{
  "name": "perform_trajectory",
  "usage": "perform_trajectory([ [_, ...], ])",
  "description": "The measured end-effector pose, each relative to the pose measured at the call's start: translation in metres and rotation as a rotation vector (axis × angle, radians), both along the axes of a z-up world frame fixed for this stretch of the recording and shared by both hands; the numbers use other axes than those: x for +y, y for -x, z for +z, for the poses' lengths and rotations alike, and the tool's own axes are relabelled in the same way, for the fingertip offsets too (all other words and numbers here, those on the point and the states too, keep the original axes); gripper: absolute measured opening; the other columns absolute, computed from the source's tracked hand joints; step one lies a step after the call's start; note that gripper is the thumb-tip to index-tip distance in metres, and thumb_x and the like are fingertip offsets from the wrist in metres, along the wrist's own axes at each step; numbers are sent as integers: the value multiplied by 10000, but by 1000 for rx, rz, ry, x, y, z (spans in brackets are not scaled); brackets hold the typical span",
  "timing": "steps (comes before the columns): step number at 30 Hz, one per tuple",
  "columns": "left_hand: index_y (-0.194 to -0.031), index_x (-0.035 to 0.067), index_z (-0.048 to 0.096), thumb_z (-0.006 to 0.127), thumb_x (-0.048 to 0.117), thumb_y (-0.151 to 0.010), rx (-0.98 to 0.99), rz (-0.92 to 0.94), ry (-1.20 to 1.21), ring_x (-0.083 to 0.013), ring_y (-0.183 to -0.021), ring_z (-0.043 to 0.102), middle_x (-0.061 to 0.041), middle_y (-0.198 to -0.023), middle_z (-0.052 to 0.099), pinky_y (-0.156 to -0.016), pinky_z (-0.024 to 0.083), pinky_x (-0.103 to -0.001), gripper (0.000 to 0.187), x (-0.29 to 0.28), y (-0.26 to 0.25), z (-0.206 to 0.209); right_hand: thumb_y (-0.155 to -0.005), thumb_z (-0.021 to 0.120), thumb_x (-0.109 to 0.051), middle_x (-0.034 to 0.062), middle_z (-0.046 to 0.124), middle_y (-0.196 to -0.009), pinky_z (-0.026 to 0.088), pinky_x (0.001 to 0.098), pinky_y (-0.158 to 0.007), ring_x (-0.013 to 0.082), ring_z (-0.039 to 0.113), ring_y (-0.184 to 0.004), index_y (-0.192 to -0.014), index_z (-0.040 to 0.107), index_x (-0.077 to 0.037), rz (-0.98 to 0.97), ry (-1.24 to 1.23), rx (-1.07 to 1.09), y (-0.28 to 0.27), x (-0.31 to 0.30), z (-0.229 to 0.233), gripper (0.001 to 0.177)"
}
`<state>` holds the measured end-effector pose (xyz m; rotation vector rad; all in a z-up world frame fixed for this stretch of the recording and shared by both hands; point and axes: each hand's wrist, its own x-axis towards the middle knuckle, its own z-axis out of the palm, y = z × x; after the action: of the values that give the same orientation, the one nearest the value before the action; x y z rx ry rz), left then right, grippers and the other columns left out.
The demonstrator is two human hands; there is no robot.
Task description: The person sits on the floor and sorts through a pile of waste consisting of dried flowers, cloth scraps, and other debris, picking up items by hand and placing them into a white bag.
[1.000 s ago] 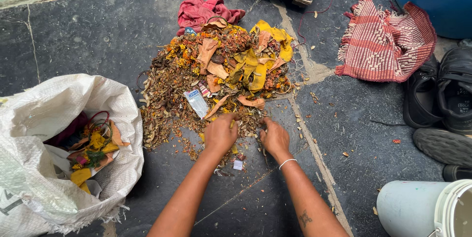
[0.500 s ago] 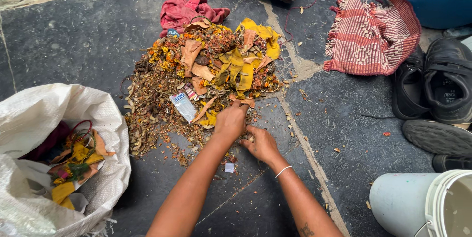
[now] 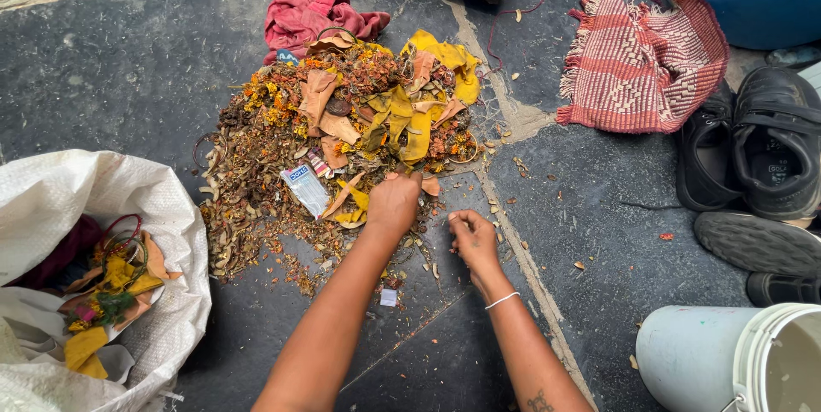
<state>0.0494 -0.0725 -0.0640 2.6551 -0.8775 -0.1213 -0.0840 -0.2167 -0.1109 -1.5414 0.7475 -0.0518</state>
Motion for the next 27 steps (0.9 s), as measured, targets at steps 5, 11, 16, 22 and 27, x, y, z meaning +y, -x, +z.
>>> perform_trajectory([
  [5, -1120, 155, 729, 685, 223, -903, 281, 100, 271, -376, -833, 728, -161, -954, 754, -709, 566, -504, 231, 17, 54, 58, -998, 489, -486, 26, 719, -934, 558, 280, -580, 101, 675, -726, -1122, 681, -136, -177, -486, 0, -8, 8, 49, 417],
  [11, -1116, 146, 767, 737, 329, -901, 581, 439, 801, -246, -728, 682, -89, -852, 727, -663, 525, -394, 283, 34, 93, 18, -972, 614, -309, 42, 714, -954, 585, 358, -645, 154, 701, -795, -1091, 682, -93, -120, -610, -70, -11, 40, 65, 256],
  [16, -1040, 71, 622, 637, 466, -1058, 1121, 743, 1618, -146, -687, 589, -17, -796, 652, -667, 495, -287, 396, 53, 95, -6, -1005, 619, -335, 123, 712, -1088, 564, 430, -857, 197, 689, -943, -1284, 673, -27, 168, -319, -177, -12, 99, 73, 420],
  [22, -1036, 145, 553, 475, 451, -978, 1353, 1164, 1828, -172, -749, 663, -32, -858, 638, -678, 604, -364, 321, 89, 68, -1, -1058, 397, -539, 222, 246, -1682, 4, 577, -1233, 372, 135, -1577, -1625, 153, -14, 781, 535, -353, 4, 157, 119, 811],
  [27, -1044, 114, 584, 516, 443, -1082, 1074, 850, 2021, -171, -731, 643, -47, -883, 644, -579, 538, -284, 338, 183, 37, -25, -1032, 380, -579, 218, 128, -1724, -37, 603, -1227, 386, 49, -1598, -1647, 67, -39, 691, 649, -309, -1, 133, 117, 876],
])
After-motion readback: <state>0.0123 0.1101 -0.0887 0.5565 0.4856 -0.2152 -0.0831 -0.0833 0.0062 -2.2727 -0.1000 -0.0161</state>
